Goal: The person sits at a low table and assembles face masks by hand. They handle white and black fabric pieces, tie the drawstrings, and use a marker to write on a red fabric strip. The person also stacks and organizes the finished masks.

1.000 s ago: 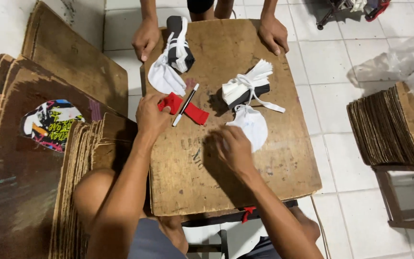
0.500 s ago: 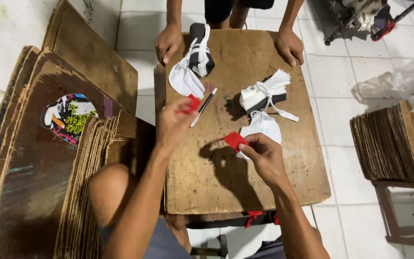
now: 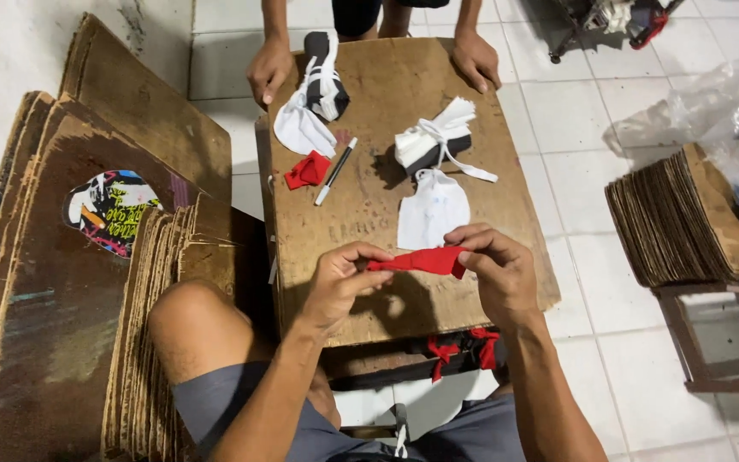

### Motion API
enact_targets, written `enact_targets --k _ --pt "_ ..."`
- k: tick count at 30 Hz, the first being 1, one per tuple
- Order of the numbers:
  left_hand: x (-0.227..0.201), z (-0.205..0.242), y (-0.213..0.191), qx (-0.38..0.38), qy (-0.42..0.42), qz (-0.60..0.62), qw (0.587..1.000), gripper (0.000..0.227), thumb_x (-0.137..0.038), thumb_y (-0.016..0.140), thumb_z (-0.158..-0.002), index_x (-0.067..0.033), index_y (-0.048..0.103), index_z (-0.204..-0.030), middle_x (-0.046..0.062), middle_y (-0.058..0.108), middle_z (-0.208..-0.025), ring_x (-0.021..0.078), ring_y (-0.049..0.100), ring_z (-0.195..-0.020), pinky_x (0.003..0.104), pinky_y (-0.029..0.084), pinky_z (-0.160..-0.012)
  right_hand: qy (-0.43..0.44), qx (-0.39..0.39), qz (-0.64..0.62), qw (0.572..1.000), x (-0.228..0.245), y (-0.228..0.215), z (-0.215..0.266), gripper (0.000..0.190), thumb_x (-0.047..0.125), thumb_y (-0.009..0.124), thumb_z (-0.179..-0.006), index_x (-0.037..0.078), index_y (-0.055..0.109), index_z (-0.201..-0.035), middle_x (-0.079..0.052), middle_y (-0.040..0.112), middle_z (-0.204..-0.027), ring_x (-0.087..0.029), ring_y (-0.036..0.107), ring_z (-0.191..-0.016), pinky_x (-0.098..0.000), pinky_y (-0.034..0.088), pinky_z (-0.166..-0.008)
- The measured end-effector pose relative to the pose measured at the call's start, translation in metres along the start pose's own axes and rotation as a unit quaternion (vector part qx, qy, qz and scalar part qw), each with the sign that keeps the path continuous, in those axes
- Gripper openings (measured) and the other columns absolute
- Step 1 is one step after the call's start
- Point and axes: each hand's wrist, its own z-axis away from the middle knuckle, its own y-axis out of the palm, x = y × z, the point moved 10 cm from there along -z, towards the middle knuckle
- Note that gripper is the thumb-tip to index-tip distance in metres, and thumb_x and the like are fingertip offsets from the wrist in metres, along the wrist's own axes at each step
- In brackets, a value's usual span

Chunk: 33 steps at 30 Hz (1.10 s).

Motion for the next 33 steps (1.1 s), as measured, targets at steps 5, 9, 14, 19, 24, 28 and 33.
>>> enact_targets --k 5,9,14,19,24,28,33 --pt "-0.022 0.005 0.011 -0.009 0.042 -0.018 0.999 0.028 0.012 0.082 -0.07 0.0101 0.076 -0.098 0.017 0.068 -0.086 0.0138 0.063 -0.077 0.025 0.057 -0.069 -0.01 -0.008 -0.084 0.996 0.036 0.002 0.01 0.01 -0.003 0.07 -0.084 -0.008 0.065 -0.091 -0.027 0.067 -0.095 -0.026 0.066 -0.082 -0.0303 0.051 -0.066" --pt "-0.059 0.011 0.016 0.002 0.136 -0.038 0.99 0.023 0.009 0.08 -0.076 0.0049 0.077 -0.098 0.018 0.072 -0.092 0.0191 0.067 -0.086 0.028 0.055 -0.079 0.036 0.001 -0.074 0.997 0.022 -0.021 0.015 0.014 -0.004 0.073 -0.084 -0.009 0.065 -0.094 -0.013 0.06 -0.065 -0.015 0.06 -0.057 -0.0235 0.045 -0.052" --pt "-0.096 0.014 -0.005 0.009 0.185 -0.045 0.982 0.027 0.014 0.075 -0.079 0.0013 0.076 -0.103 0.022 0.073 -0.097 0.0265 0.07 -0.093 0.034 0.057 -0.088 0.069 0.025 -0.043 0.996 0.014 -0.048 0.031 0.022 -0.006 0.078 -0.076 -0.011 0.068 -0.095 -0.014 0.065 -0.063 -0.014 0.061 -0.052 -0.0221 0.046 -0.047" --pt "-0.099 0.029 -0.025 -0.011 0.2 -0.093 0.975 0.022 0.011 0.077 -0.078 0.0038 0.074 -0.098 0.019 0.072 -0.099 0.0209 0.068 -0.094 0.032 0.055 -0.087 0.061 0.057 -0.018 0.996 0.016 -0.059 0.045 0.029 -0.012 0.08 -0.07 -0.014 0.072 -0.098 -0.021 0.07 -0.077 -0.021 0.066 -0.068 -0.0306 0.052 -0.059" --pt "-0.094 0.043 -0.046 -0.008 0.195 -0.089 0.977 0.022 0.014 0.076 -0.076 0.0043 0.072 -0.096 0.022 0.071 -0.098 0.0251 0.068 -0.093 0.036 0.056 -0.085 0.052 0.044 0.003 0.998 0.025 -0.051 0.045 0.023 -0.01 0.079 -0.077 -0.014 0.074 -0.099 -0.017 0.068 -0.071 -0.016 0.063 -0.064 -0.0269 0.05 -0.057" --pt "-0.096 0.05 -0.055 0.005 0.198 -0.062 0.978 0.019 0.013 0.074 -0.077 0.0052 0.07 -0.094 0.025 0.069 -0.099 0.0275 0.069 -0.093 0.036 0.055 -0.084 0.038 0.063 0.08 0.994 0.042 -0.033 0.037 0.016 -0.004 0.076 -0.084 -0.012 0.076 -0.098 -0.014 0.067 -0.06 -0.012 0.06 -0.055 -0.0235 0.049 -0.051" --pt "-0.106 0.056 -0.04 -0.002 0.191 -0.065 0.98 0.02 0.009 0.077 -0.077 0.0095 0.072 -0.097 0.025 0.068 -0.097 0.026 0.066 -0.091 0.036 0.055 -0.083 0.028 0.087 0.144 0.985 0.041 -0.032 0.04 0.012 0.0 0.071 -0.09 -0.01 0.074 -0.097 -0.014 0.065 -0.054 -0.015 0.059 -0.046 -0.0254 0.046 -0.046"
